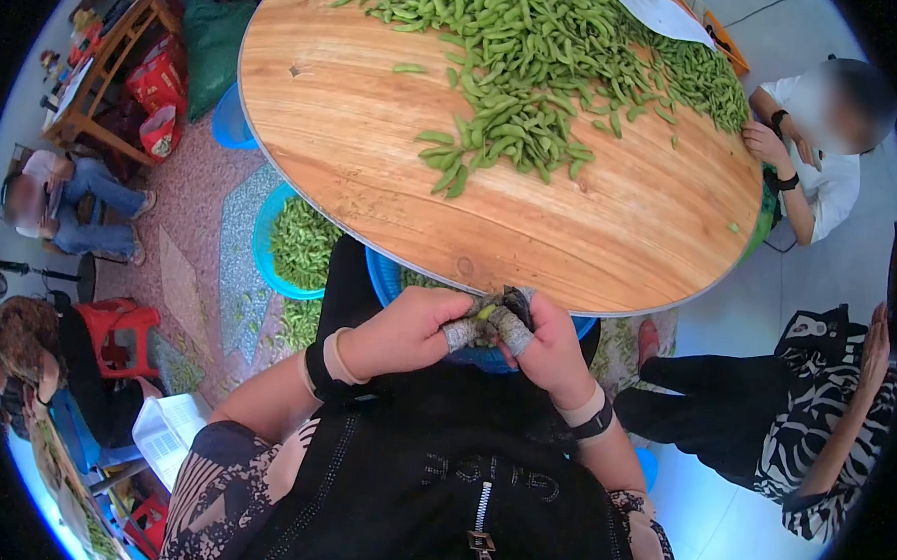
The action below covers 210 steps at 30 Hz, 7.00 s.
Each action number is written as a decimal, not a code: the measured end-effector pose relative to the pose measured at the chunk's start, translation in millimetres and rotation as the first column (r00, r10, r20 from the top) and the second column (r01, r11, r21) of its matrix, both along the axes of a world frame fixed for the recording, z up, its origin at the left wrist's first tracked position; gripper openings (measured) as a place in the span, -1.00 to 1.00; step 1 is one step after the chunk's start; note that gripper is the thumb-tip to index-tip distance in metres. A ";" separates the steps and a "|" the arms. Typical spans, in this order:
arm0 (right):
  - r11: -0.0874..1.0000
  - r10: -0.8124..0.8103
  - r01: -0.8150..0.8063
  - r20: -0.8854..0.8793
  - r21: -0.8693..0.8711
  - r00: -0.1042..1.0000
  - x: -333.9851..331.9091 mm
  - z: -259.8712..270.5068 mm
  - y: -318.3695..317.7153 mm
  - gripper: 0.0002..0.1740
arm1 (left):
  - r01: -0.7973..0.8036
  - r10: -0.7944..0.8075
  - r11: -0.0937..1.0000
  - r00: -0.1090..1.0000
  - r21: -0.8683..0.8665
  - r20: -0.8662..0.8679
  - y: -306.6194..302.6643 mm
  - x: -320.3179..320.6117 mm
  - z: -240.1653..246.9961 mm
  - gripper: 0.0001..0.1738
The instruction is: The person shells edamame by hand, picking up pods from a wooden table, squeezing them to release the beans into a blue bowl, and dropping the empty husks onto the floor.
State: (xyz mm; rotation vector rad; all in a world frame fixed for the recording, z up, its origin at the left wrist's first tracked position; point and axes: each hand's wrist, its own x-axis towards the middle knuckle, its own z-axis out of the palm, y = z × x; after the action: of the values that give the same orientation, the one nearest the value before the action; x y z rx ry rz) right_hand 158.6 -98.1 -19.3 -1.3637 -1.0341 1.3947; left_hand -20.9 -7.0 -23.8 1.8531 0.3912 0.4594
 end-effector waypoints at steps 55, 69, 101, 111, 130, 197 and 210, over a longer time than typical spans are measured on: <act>0.974 -0.148 0.010 0.607 0.225 0.781 -26.4 27.4 42.8 -0.72 | -0.395 0.407 0.836 0.912 -0.381 -0.053 11.8 4.8 16.8 -0.82; 0.988 0.091 -0.134 0.429 0.072 0.899 -11.6 31.2 26.3 -0.57 | -0.500 0.486 0.857 0.864 -0.125 -0.132 7.7 -32.4 21.7 -0.60; 0.899 -0.317 0.037 0.592 0.436 0.741 -20.2 6.1 69.4 -0.65 | -0.363 0.427 0.634 0.901 -0.683 -0.082 36.5 10.2 2.2 -0.80; 0.981 -0.078 0.009 0.353 0.192 0.933 -0.6 32.5 39.6 -0.59 | -0.329 0.416 0.814 0.906 -0.479 0.084 24.8 15.3 8.5 -0.82; 0.983 -0.030 -0.049 -0.421 -0.176 0.906 11.1 29.5 12.9 -0.56 | -0.075 0.193 0.409 0.981 -0.910 0.006 12.7 8.2 14.3 -0.90; 0.960 0.037 -0.114 -0.284 -0.257 0.958 1.5 22.0 -5.6 -0.61 | -0.129 0.264 0.846 0.945 0.517 -0.196 -11.0 3.9 18.1 -0.81; 0.978 -0.120 0.049 0.351 0.204 0.929 -0.5 3.1 -11.3 -0.68 | -0.201 0.127 0.897 0.970 -0.394 -0.206 -13.2 3.6 9.2 -0.86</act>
State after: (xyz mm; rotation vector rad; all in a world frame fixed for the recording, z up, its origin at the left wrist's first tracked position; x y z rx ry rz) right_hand 158.1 -109.4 -16.2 -1.5333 -1.2959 0.9686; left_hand -17.3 -20.2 -14.6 1.4543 0.7142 0.2970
